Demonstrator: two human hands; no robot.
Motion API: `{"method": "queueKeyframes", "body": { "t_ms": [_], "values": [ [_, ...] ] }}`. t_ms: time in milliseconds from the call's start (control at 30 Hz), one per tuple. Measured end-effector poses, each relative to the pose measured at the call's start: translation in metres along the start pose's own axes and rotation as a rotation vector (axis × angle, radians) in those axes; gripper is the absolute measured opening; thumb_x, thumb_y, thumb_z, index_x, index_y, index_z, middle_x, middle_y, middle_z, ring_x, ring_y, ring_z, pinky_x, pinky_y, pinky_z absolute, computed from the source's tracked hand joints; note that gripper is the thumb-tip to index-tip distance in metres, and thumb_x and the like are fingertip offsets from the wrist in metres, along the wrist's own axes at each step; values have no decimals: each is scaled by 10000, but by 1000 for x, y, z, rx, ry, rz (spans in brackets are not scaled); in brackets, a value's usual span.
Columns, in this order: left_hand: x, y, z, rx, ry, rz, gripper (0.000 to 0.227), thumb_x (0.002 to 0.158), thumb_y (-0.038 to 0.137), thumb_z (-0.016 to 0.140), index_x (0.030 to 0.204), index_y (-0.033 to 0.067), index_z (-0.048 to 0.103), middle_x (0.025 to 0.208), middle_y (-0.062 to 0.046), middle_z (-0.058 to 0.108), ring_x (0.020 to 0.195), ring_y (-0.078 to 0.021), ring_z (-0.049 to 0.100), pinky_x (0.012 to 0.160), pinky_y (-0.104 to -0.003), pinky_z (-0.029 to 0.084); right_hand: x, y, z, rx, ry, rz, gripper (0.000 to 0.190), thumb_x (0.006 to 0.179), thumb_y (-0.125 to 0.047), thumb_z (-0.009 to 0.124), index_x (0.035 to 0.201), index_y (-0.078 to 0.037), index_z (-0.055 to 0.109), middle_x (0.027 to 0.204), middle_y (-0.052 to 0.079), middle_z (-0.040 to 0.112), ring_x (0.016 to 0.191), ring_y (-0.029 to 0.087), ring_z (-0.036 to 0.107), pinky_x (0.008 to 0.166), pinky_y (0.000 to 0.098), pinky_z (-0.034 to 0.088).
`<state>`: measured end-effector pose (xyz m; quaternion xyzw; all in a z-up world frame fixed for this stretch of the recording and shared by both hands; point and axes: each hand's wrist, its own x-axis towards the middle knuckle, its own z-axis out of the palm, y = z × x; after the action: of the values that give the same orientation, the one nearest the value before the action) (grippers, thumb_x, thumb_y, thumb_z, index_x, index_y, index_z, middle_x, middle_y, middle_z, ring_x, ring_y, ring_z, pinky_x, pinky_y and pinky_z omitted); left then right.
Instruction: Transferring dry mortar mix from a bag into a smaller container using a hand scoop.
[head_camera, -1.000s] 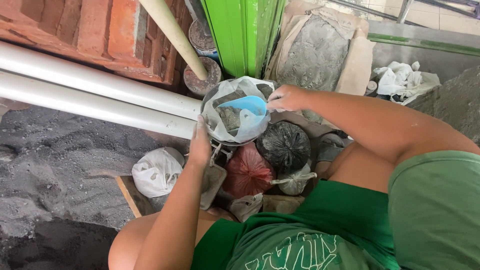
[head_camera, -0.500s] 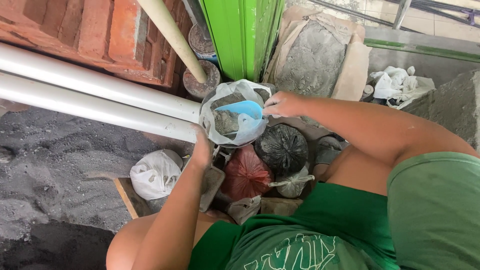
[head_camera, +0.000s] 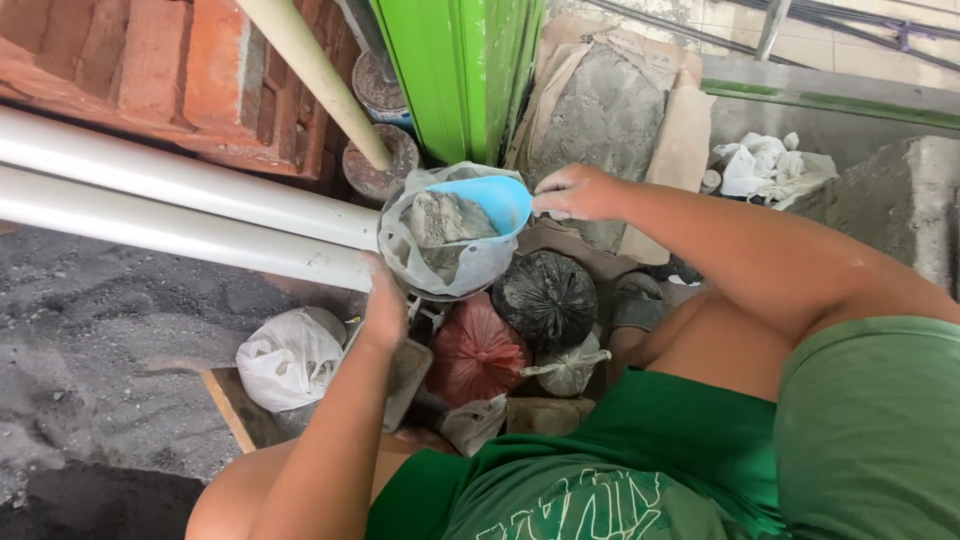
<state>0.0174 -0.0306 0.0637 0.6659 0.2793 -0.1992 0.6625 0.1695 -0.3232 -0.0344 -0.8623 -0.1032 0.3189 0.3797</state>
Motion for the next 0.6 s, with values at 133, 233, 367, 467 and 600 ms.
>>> {"method": "queueKeyframes", "body": {
  "t_ms": [133, 233, 367, 467, 600],
  "values": [
    [12, -18, -10, 102, -32, -10, 1145, 860, 843, -61, 1636, 47, 216, 1676, -217, 207, 1548, -364, 234, 1283, -540, 154, -25, -2, -14, 61, 24, 18, 331, 932, -296, 632, 1104, -94, 831, 613, 117, 652, 609, 197, 565, 639, 391, 462],
    [-2, -12, -7, 52, 5, 18, 1123, 858, 827, -42, 1652, 52, 132, 1695, -232, 140, 1558, -396, 172, 1287, -531, 94, -34, 20, -30, -226, 35, -541, 182, 885, -83, 723, 1045, -118, 801, 677, 131, 694, 574, 250, 645, 572, 392, 517],
    [12, -28, -17, -16, 13, 91, 1139, 870, 827, -32, 1629, -7, 124, 1662, -322, 158, 1546, -454, 156, 1280, -559, 87, -54, 28, -55, 124, 106, -145, 254, 862, -181, 743, 1062, -26, 768, 591, 110, 602, 569, 186, 578, 594, 355, 524],
    [21, -36, -21, -87, 19, 119, 1106, 884, 804, -23, 1632, 8, 151, 1663, -315, 171, 1547, -457, 134, 1270, -574, 57, -58, 67, -87, -58, 112, -460, 92, 846, -34, 722, 925, -49, 766, 596, 113, 559, 497, 203, 542, 504, 351, 501],
    [15, -33, -20, -144, 67, 79, 1052, 910, 757, -17, 1633, 14, 161, 1667, -318, 153, 1547, -474, 123, 1276, -572, 78, -87, 64, -115, 105, 333, 95, 126, 821, -206, 709, 871, -110, 773, 643, 155, 571, 559, 232, 477, 584, 433, 481]
  ]
}}
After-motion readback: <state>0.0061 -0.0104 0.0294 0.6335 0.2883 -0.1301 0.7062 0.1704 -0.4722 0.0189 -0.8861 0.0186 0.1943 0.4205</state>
